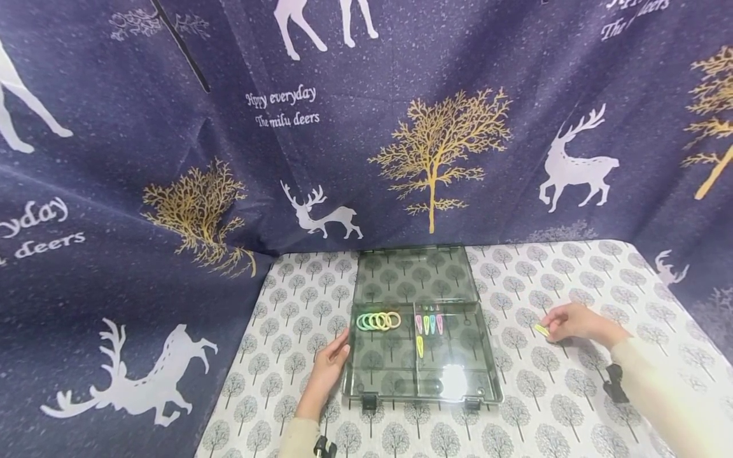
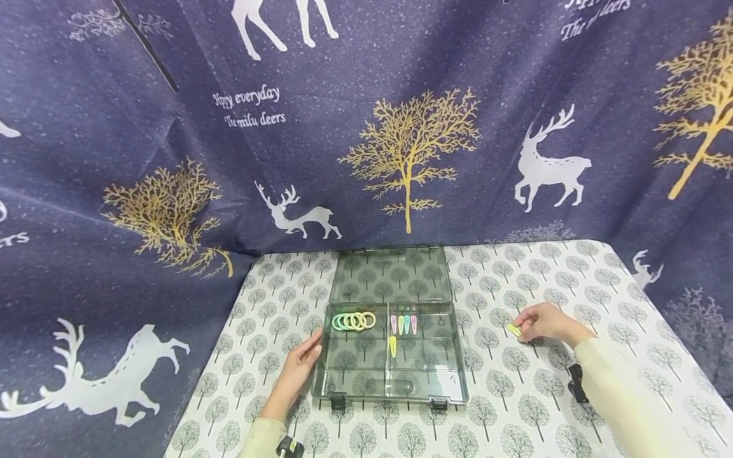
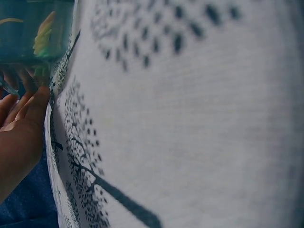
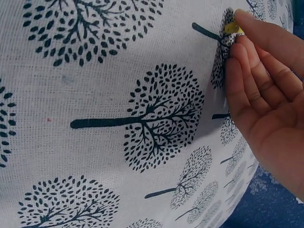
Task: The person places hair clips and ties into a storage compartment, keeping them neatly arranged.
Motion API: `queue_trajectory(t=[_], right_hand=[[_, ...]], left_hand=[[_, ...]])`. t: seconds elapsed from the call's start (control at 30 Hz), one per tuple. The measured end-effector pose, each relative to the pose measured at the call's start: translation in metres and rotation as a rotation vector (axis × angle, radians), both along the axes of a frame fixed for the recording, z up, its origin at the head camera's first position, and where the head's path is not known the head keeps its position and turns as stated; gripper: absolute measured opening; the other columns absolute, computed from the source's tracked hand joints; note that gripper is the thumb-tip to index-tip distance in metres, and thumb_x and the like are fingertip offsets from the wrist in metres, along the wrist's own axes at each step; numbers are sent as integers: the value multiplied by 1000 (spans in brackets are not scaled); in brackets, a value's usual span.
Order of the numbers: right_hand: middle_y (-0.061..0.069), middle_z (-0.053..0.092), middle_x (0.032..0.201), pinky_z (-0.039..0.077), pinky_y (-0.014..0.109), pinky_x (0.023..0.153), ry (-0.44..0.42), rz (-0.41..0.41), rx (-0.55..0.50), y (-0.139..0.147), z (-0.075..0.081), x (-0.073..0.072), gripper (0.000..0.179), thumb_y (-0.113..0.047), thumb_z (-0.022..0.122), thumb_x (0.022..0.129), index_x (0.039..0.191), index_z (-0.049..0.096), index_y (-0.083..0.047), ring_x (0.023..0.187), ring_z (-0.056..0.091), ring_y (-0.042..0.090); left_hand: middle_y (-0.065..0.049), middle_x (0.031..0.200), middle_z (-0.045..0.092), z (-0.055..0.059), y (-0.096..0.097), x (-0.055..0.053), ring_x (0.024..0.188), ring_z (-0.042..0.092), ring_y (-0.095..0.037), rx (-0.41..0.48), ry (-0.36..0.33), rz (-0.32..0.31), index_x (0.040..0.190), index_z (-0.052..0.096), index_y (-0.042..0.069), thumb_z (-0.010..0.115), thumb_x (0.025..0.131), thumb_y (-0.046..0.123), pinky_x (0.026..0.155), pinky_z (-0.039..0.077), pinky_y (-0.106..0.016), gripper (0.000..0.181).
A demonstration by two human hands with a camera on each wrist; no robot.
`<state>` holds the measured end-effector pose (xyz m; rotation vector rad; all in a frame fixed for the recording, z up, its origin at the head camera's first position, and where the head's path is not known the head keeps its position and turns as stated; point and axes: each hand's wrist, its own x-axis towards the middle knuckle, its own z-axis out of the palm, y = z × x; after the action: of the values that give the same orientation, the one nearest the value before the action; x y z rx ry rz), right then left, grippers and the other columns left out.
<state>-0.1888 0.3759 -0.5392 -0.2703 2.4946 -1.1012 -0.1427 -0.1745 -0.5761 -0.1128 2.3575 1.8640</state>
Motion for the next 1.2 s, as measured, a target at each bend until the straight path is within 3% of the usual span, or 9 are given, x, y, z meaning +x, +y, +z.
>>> queue_trajectory(t=[0.23,0.5,0.6,0.73,0.87,1.07,1.2], right_hand=[[2,64,76,48,25,66,39,2,85,-7,1,-4,32,-7,79,69,97,66,5,67,55,12],[6,67,78,48,21,62,109,33,59,-11,4,-6,28,-5,78,69,93,68,6,66,54,5],[7,67,80,52,24,62,76,24,38,-16,10,-8,29,-5,75,72,97,67,9,68,56,9],[8,66,79,59,29,63,-5,6,-77,-25,20,-13,32,-1,71,76,103,63,14,68,62,15],[11,68,84,59,29,67,1,36,-145,-35,31,-16,31,-2,71,78,105,63,12,72,65,16],[14,69,91,59,34,73,-34,55,-168,-52,45,-21,36,-2,69,79,111,61,11,79,67,24],[12,69,91,59,34,75,-68,55,-180,-66,52,-24,41,0,68,77,115,59,12,82,67,24]], left_hand=[[-10,147,43,6,1,2,134,42,-33,9,-4,2,143,45,15,53,99,17,115,27,-47,46],[-14,146,44,1,1,0,133,42,-35,8,19,-33,145,42,9,52,99,18,112,32,-43,47],[-13,146,44,3,1,1,133,42,-34,6,20,-33,144,43,9,53,99,18,113,32,-43,47],[-14,146,44,6,0,1,133,42,-35,0,29,-27,144,43,8,53,99,18,112,32,-45,47],[-13,146,44,6,0,1,133,43,-35,-2,22,-18,144,44,11,53,99,18,113,31,-45,47],[-12,146,44,6,0,1,133,42,-34,-12,9,-19,144,43,11,53,99,18,112,32,-44,47],[-16,145,44,14,2,4,132,42,-37,3,14,-29,144,42,6,51,99,14,112,32,-47,46]])
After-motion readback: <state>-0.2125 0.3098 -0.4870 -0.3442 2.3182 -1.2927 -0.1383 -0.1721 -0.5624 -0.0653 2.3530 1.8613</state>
